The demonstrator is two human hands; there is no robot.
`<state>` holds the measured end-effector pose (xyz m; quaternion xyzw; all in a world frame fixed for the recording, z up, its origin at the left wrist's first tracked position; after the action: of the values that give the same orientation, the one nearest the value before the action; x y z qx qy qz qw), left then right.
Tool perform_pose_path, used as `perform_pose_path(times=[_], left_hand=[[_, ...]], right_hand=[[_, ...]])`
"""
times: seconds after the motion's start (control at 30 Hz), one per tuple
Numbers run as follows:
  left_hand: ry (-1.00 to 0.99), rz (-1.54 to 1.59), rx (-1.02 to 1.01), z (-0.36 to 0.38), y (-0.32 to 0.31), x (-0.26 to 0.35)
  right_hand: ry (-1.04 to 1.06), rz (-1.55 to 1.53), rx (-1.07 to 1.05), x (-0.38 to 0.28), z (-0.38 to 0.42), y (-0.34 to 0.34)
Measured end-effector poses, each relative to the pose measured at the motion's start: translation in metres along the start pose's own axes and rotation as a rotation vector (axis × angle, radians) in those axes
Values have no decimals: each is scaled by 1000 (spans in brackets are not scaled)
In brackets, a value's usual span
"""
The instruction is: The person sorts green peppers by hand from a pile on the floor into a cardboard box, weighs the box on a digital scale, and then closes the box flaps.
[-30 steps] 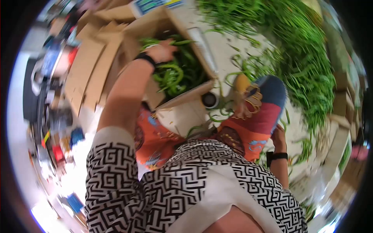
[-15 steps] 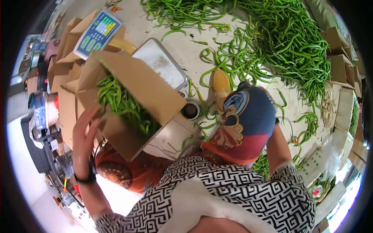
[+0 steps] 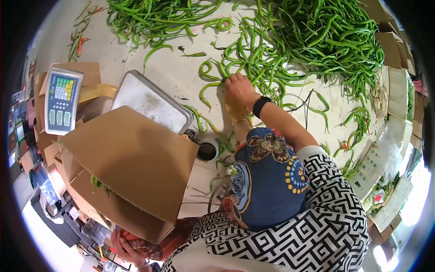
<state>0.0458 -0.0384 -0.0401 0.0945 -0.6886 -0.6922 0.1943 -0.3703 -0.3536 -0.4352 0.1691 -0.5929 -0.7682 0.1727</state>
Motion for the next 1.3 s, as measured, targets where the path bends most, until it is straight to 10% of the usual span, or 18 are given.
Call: perform_pose_path(times=[0.27,0.53,0.97,1.3], left_hand=[[-286,120,137,-8,1,26],[-465,-75,131,10,0,20],[-657,-115,16,11,0,46],[64,305,185,31,-5,-61]], right_hand=[[-527,-324,550,159,117,46],[-645,-17,103,223,128,-19],[-742,-1058,3,152,168,-4],[-816,-697,152,158,152,25]])
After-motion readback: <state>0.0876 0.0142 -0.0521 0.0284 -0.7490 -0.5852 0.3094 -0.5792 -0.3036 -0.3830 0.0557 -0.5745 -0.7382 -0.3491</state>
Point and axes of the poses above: each hand's wrist, its own z-axis away from the middle knuckle, its own y-axis out of the back of the hand, x = y × z, the point moved 8 cm from there along -z, towards the middle knuckle, and after that the axes turned 4 degrees about -y, right-handed, at the moved point
